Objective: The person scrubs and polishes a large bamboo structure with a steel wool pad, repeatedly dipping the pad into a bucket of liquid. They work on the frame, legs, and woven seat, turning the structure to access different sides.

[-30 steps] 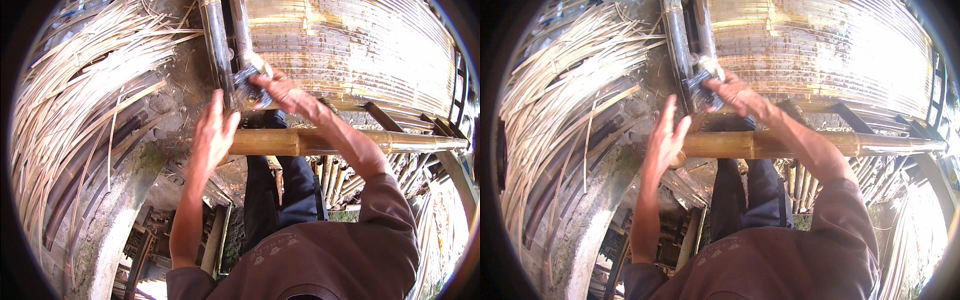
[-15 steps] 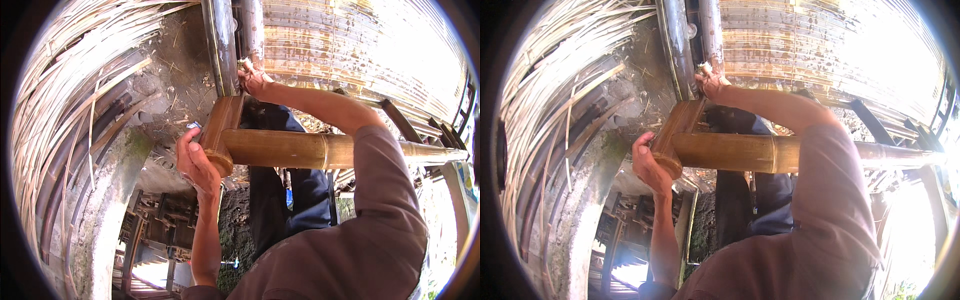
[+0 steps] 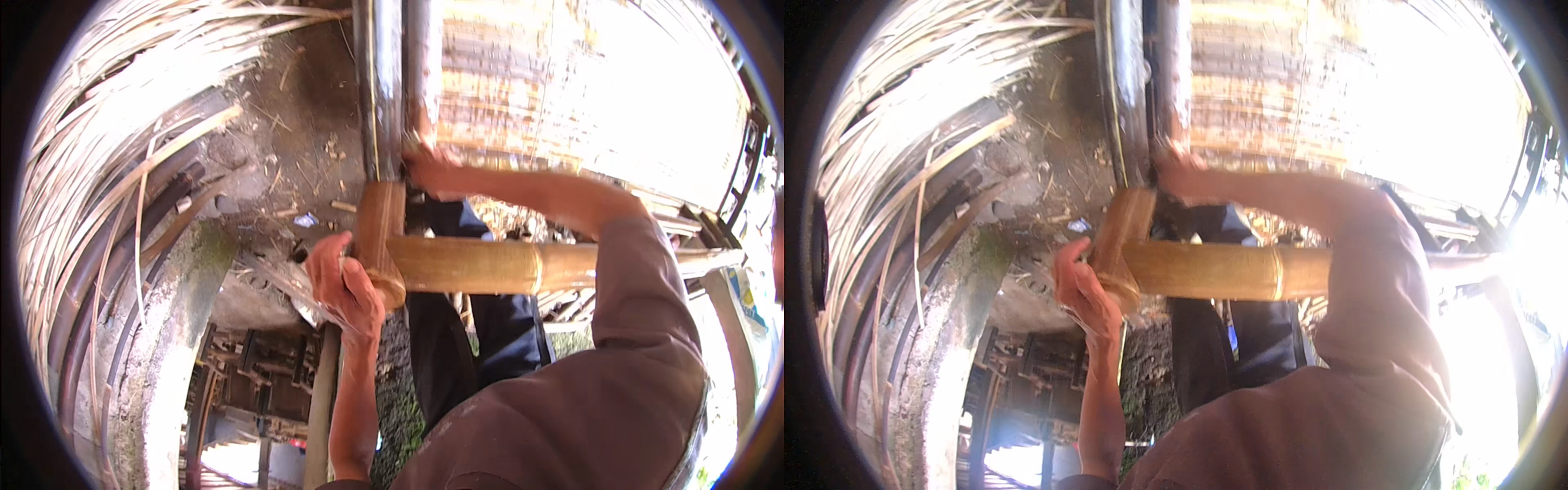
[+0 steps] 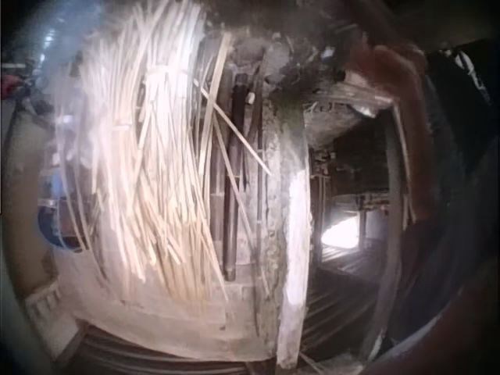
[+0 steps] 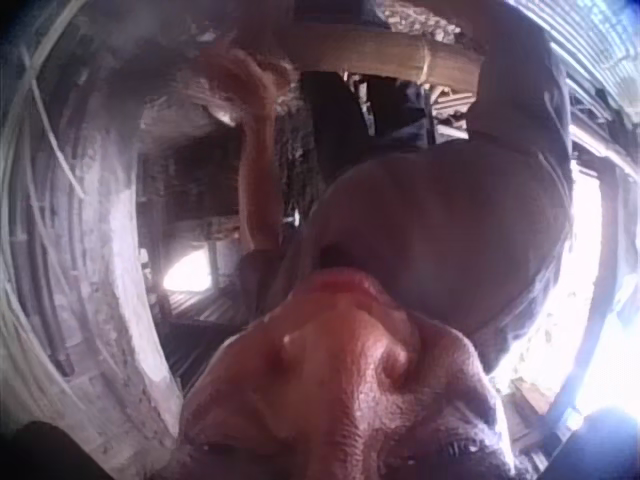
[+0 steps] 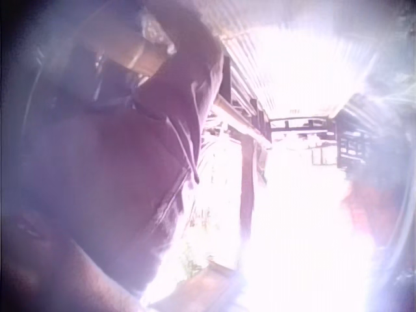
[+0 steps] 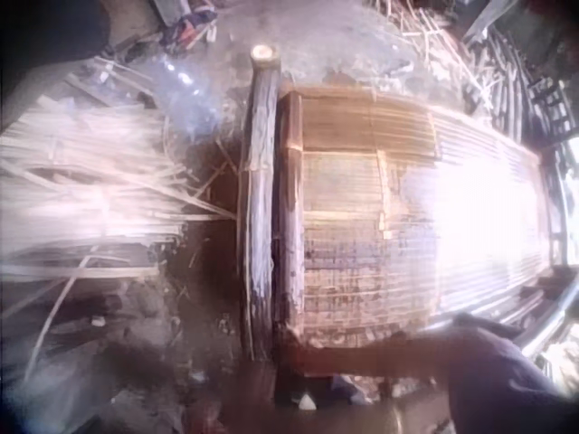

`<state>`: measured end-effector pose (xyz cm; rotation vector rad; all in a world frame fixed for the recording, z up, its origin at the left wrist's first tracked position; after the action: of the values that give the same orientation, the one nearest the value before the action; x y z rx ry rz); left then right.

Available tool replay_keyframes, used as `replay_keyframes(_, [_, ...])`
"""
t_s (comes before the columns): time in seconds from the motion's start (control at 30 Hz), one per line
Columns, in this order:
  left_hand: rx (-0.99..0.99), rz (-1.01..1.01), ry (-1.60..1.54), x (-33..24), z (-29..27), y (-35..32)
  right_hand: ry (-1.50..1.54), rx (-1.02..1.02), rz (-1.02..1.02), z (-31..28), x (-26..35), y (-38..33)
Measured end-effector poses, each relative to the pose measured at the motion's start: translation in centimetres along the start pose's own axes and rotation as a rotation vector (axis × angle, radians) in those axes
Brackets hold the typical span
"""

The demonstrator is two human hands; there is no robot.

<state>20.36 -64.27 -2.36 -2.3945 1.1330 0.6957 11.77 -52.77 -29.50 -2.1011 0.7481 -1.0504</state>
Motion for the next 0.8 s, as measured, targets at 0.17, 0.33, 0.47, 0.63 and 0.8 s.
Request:
replay_keyframes(0.17, [-0.064,0.035,-0.088,-0.1,-0.1,0.1,-0.42,-0.089,-0.156,1.1,-0.2,-0.6])
replay_keyframes(0.33, [-0.011,-0.02,-0.062,-0.1,-0.1,0.1,-0.479,0.021,-0.479,-1.2,-2.1,-4.6])
replay_keyframes(0.47, [-0.055,-0.012,-0.099,-0.2,-0.1,0.0,-0.362,-0.03,-0.282,-3.3,-5.0,-6.5])
replay_keyframes(0.63, [-0.045,-0.027,-0.112,-0.1,-0.2,-0.1,0.143,0.015,-0.359,1.4,-6.2,-0.8])
replay_keyframes(0.8, [-0.029,-0.028,-0.118,0.1,-0.3,-0.3,-0.11,0.312,-0.268,2.8,-20.0,-7.6])
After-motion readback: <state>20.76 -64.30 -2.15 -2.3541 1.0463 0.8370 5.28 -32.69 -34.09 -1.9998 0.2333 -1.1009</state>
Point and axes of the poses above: each hand's wrist, its own y-axis towards the middle knuckle, its own z-axis out of the palm, x = y × z, the point moved 4 cm from there along y, towards the middle knuckle, and after that the axes turned 6 degrees about z, right-handed, at the moved point
